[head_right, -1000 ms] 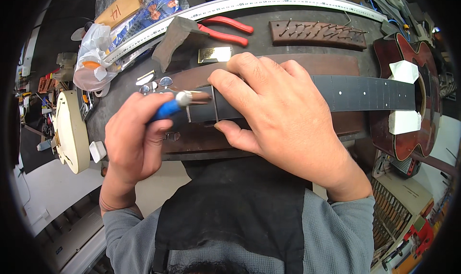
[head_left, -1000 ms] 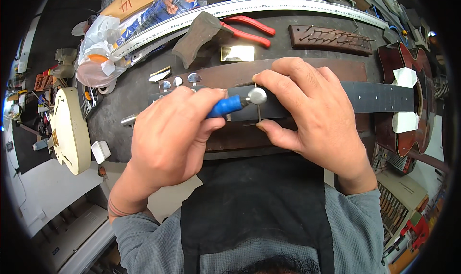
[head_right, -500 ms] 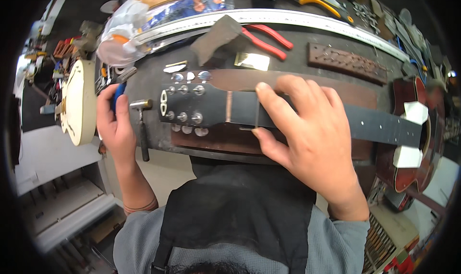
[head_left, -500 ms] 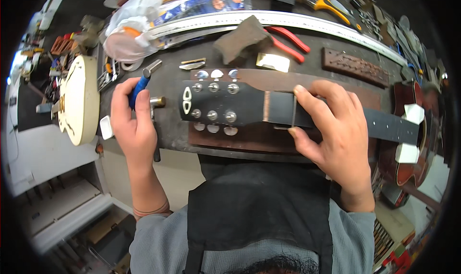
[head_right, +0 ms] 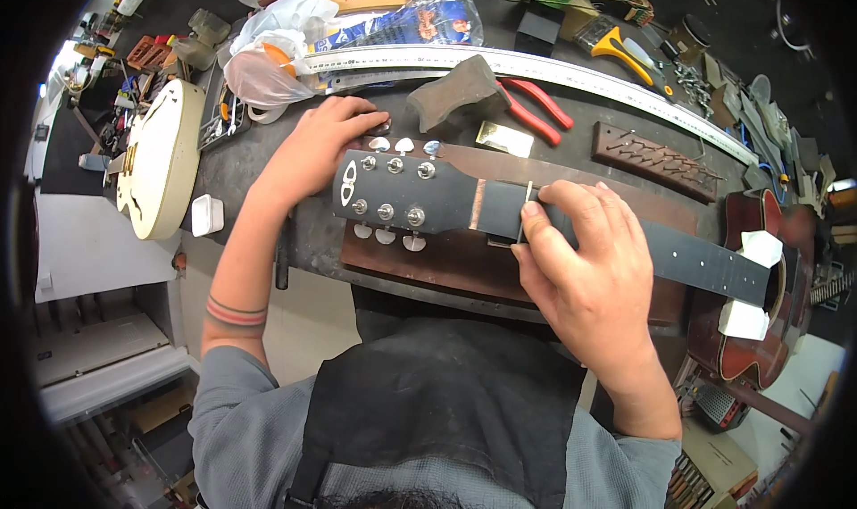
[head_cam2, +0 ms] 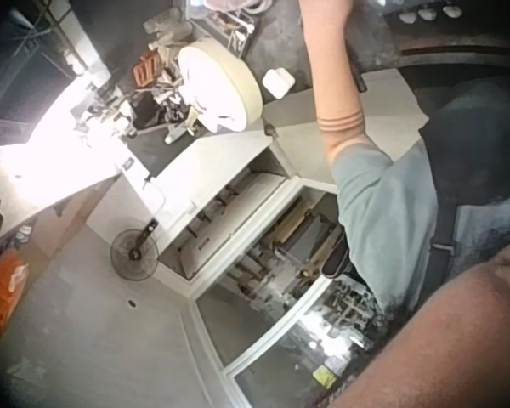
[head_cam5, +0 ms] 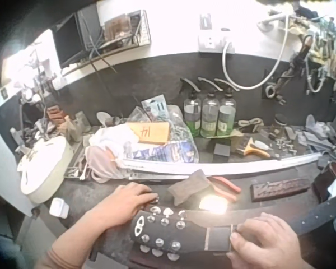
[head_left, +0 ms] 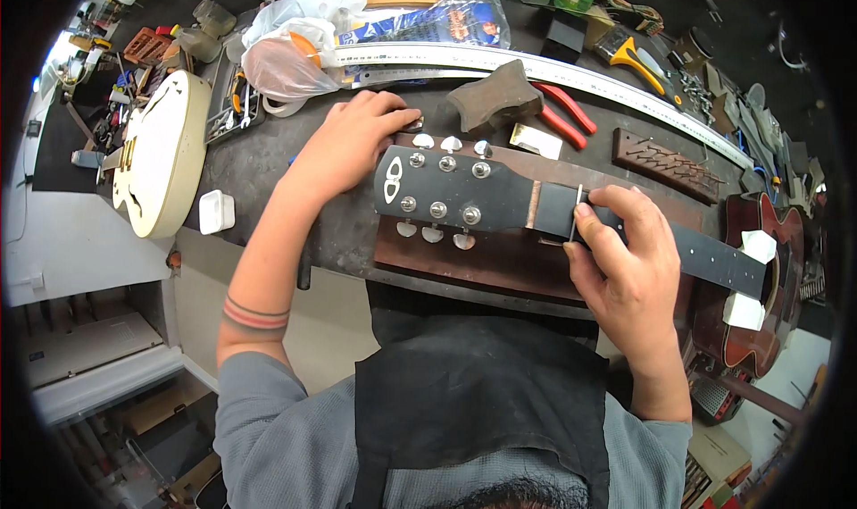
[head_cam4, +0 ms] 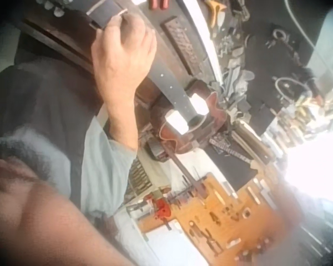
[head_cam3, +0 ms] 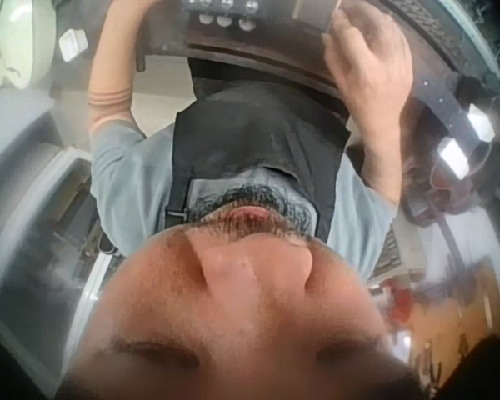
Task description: The person installs a metal fret wire into a slot on a guitar neck. They use a hammer and a fret hammering tool to tap the fret into place, working from the headstock end towards the body. The person repeatedly checks the alignment and taps the fret to ensure it is seated correctly.
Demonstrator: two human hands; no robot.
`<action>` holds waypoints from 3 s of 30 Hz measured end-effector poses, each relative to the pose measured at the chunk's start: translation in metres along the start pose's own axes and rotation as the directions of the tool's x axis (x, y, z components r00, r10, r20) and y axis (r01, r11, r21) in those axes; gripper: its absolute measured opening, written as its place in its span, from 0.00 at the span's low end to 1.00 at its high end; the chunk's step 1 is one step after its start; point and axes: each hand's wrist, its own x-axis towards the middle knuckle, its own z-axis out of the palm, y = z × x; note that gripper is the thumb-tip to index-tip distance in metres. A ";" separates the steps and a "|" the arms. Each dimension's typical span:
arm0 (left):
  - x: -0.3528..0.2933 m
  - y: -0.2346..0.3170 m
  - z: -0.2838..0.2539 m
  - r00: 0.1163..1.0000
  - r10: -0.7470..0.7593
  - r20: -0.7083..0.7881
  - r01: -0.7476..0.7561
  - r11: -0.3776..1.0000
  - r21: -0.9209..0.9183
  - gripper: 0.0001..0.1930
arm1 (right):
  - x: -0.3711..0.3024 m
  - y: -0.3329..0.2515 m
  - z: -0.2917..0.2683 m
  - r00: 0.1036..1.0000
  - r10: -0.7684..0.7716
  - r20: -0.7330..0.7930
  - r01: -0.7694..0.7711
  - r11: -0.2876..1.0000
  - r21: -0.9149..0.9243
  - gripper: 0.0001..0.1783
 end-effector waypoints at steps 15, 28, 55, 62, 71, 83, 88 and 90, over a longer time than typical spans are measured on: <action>-0.013 -0.041 -0.004 0.845 -0.534 0.011 0.342 0.526 -0.779 0.15 | 0.003 0.001 -0.023 0.994 -0.049 0.094 0.054 0.997 -0.051 0.23; -0.014 0.112 -0.075 0.917 -0.373 0.143 0.107 -0.117 -0.987 0.22 | 0.010 0.006 -0.040 1.000 -0.015 0.014 0.014 0.997 0.078 0.28; 0.008 0.162 -0.044 0.938 -0.279 -0.206 -0.117 0.304 -0.945 0.24 | 0.021 0.018 -0.027 0.992 0.106 0.070 -0.123 0.930 0.346 0.46; -0.019 0.121 -0.037 0.868 -0.430 -0.248 -0.101 0.337 -0.936 0.17 | 0.019 0.026 -0.009 0.991 0.089 0.102 -0.115 0.949 0.292 0.46; -0.032 0.105 -0.031 0.803 -0.506 -0.316 -0.078 0.435 -0.897 0.17 | 0.013 0.029 -0.002 0.988 0.103 0.116 -0.128 0.964 0.233 0.51; -0.040 0.100 -0.030 0.786 -0.542 -0.296 -0.055 0.415 -0.908 0.18 | 0.015 0.029 0.000 0.987 0.105 0.125 -0.128 0.973 0.191 0.52; -0.042 0.098 -0.029 0.790 -0.541 -0.288 -0.048 0.414 -0.909 0.18 | 0.015 0.030 0.001 0.984 0.114 0.136 -0.139 0.971 0.194 0.52; -0.042 0.099 -0.029 0.789 -0.543 -0.287 -0.044 0.416 -0.908 0.18 | 0.014 0.029 0.001 0.982 0.129 0.140 -0.156 0.967 0.203 0.52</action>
